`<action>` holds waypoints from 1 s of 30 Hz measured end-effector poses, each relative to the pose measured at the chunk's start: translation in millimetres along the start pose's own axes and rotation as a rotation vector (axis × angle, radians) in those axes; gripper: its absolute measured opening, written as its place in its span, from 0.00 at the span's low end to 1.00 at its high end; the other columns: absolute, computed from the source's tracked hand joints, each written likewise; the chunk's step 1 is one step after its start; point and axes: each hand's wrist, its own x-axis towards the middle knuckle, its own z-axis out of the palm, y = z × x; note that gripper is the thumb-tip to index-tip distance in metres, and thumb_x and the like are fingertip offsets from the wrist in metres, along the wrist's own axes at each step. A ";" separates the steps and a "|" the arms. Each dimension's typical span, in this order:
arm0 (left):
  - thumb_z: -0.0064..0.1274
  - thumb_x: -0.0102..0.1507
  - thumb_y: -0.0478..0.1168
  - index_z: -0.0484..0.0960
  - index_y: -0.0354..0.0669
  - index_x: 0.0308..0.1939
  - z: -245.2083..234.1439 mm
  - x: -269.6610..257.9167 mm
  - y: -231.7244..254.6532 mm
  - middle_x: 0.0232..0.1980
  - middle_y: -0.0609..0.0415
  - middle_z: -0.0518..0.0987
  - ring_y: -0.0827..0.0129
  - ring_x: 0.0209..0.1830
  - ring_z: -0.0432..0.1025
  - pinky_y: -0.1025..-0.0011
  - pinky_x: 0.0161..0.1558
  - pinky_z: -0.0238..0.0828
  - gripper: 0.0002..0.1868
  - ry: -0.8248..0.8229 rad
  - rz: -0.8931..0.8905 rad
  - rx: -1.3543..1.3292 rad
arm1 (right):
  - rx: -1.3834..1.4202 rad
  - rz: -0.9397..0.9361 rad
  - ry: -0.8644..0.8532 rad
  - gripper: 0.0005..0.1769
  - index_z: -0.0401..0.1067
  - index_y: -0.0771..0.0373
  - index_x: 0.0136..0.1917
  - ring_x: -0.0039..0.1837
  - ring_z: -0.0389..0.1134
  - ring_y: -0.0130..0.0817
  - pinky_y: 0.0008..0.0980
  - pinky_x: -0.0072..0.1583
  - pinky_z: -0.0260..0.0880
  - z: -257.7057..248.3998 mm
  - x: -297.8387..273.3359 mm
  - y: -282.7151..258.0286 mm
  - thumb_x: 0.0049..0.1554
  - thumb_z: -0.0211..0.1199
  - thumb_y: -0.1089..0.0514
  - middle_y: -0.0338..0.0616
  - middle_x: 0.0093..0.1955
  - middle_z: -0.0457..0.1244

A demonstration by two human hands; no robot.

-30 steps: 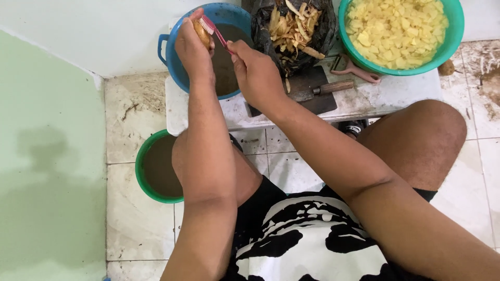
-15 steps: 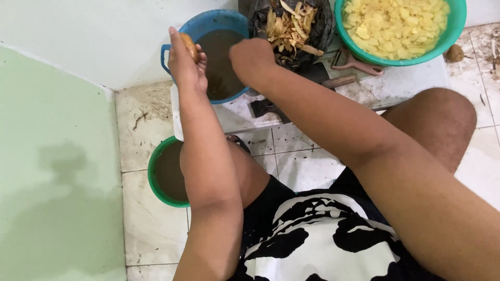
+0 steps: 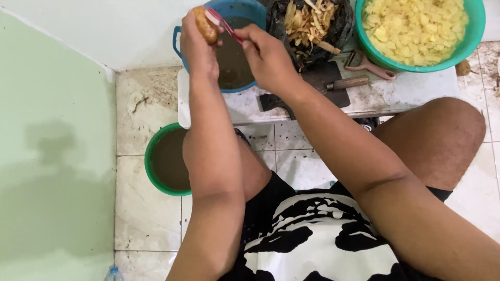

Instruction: Peeling potatoes with a small knife and placing them into a bowl of water for preparation.

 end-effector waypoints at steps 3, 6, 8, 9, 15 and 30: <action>0.39 0.63 0.51 0.74 0.44 0.34 9.0 -20.1 3.7 0.27 0.48 0.77 0.68 0.22 0.73 0.72 0.19 0.61 0.16 -0.064 0.216 0.144 | 0.006 -0.068 0.035 0.17 0.63 0.60 0.70 0.40 0.58 0.38 0.42 0.43 0.47 16.3 7.9 11.6 0.73 0.44 0.54 0.49 0.47 0.63; 0.35 0.64 0.59 0.69 0.50 0.31 9.6 -23.5 6.5 0.23 0.52 0.74 0.69 0.20 0.71 0.70 0.21 0.63 0.19 -0.079 0.347 0.367 | 0.040 -0.160 0.050 0.18 0.62 0.62 0.71 0.38 0.52 0.36 0.44 0.44 0.45 22.4 18.5 16.4 0.74 0.42 0.54 0.48 0.51 0.62; 0.37 0.64 0.63 0.68 0.50 0.28 5.5 -26.3 7.5 0.22 0.54 0.74 0.70 0.20 0.72 0.72 0.21 0.65 0.24 -0.095 0.368 0.415 | 0.056 -0.122 0.081 0.13 0.66 0.61 0.63 0.41 0.56 0.31 0.35 0.44 0.51 24.1 12.9 10.7 0.72 0.43 0.56 0.43 0.48 0.62; 0.37 0.64 0.63 0.68 0.50 0.28 3.3 -22.6 3.6 0.22 0.54 0.74 0.70 0.20 0.72 0.72 0.21 0.65 0.24 -0.093 0.365 0.416 | 0.057 -0.120 0.079 0.13 0.66 0.61 0.63 0.41 0.56 0.31 0.35 0.44 0.51 25.7 5.2 9.0 0.72 0.43 0.56 0.43 0.48 0.62; 0.37 0.64 0.58 0.82 0.45 0.35 4.8 -6.1 -9.4 0.29 0.49 0.82 0.68 0.17 0.71 0.71 0.17 0.61 0.25 -0.039 0.270 0.327 | 0.064 0.028 0.089 0.16 0.66 0.62 0.69 0.34 0.51 0.27 0.33 0.40 0.49 30.2 -3.0 -3.4 0.71 0.46 0.58 0.39 0.42 0.63; 0.36 0.66 0.61 0.70 0.52 0.26 0.7 -4.1 -22.1 0.19 0.59 0.72 0.72 0.20 0.66 0.68 0.26 0.65 0.23 -0.142 0.546 0.512 | -0.055 -0.045 0.082 0.14 0.65 0.58 0.62 0.31 0.50 0.38 0.44 0.36 0.42 19.2 11.6 -8.4 0.71 0.42 0.52 0.48 0.38 0.62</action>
